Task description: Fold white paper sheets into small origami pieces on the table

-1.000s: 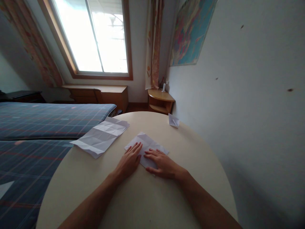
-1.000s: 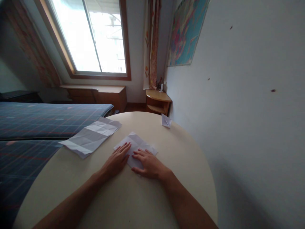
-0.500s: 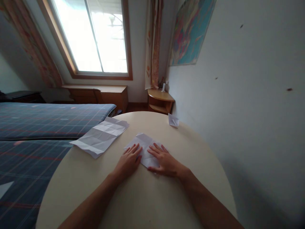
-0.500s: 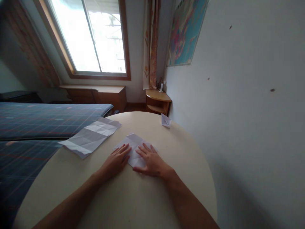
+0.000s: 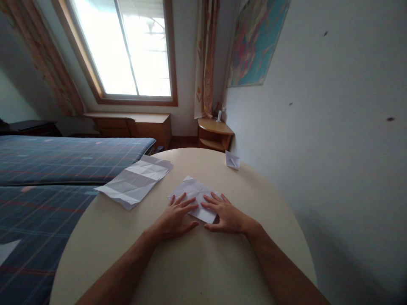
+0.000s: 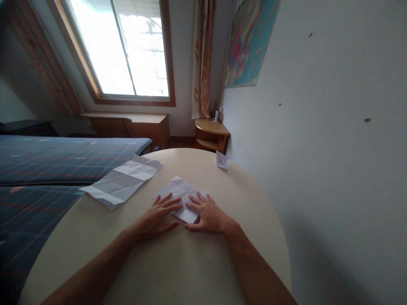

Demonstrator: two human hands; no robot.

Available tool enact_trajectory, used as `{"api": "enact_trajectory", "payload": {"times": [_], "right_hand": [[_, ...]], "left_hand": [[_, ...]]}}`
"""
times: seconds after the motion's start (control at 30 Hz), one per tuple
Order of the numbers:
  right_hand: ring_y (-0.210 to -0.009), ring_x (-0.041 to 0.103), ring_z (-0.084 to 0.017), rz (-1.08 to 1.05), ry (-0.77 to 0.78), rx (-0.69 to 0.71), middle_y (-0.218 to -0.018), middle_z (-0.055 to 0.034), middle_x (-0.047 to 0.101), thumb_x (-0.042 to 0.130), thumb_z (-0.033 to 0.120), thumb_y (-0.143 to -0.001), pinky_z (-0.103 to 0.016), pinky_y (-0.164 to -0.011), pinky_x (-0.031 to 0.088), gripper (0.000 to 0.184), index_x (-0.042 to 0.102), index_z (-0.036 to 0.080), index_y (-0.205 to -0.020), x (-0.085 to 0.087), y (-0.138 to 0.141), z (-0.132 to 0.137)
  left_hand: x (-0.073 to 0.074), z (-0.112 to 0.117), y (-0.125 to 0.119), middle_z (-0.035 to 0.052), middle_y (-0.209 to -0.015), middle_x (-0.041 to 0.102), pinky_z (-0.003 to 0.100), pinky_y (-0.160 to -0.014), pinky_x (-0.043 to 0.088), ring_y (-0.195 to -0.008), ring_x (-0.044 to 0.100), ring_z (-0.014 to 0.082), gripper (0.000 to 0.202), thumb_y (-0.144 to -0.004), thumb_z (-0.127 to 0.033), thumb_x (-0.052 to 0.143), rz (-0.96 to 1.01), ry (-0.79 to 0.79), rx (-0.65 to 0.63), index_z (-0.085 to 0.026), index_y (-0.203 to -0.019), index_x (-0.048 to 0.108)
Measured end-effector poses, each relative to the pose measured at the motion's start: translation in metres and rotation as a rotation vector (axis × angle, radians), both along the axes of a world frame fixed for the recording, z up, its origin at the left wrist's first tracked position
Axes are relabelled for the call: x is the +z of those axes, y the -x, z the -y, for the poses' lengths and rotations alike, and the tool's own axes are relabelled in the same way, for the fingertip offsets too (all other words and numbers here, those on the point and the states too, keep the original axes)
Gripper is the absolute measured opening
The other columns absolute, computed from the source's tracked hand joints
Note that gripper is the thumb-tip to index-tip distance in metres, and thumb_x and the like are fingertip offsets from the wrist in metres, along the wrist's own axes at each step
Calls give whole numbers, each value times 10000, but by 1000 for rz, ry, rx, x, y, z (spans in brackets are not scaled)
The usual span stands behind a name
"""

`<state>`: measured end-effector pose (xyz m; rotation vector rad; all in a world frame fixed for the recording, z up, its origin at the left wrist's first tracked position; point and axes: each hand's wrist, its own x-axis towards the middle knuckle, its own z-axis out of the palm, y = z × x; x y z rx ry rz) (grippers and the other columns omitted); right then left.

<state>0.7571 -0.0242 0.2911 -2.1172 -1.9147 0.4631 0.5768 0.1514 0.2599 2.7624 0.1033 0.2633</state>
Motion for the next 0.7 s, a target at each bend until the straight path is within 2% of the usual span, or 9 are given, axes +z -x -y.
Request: {"api": "enact_trajectory", "payload": {"times": [0.1, 0.33, 0.53, 0.7], "right_hand": [[-1468, 192, -349, -25, -48, 3, -1558, -101, 328, 615, 641, -809, -583, -1177, 119, 730, 500, 261, -1421, 3, -1, 1], [-1389, 394, -310, -89, -157, 25, -1421, -111, 534, 618, 547, -846, -479, -1141, 317, 500, 684, 212, -1211, 6, -2, 3], [-1181, 611, -263, -118, -231, -18, -1201, -79, 699, 463, 542, -953, -380, -979, 477, 446, 689, 219, -1162, 8, -3, 2], [-1008, 688, -232, -156, -277, -130, -1129, -68, 727, 332, 476, -1018, -332, -856, 513, 437, 662, 237, -1176, 1, -4, -3]], "left_hand": [[-2, 0, 0, 65, -1498, 461, 683, -1140, 162, -1448, 273, 362, 554, -841, -469, 653, 19, 4, 14, -331, -1363, 527], [-7, -2, -5, 65, -1437, 533, 681, -1131, 195, -1420, 350, 328, 362, -885, -387, 607, 43, 35, 80, -306, -1238, 629], [-5, -3, -8, 41, -1395, 578, 654, -1134, 233, -1391, 407, 299, 268, -925, -339, 549, 53, 52, 86, -306, -1159, 676], [-7, -4, -9, 44, -1356, 612, 603, -1129, 303, -1351, 467, 278, 252, -951, -315, 498, 92, 60, 94, -275, -1120, 680]]}}
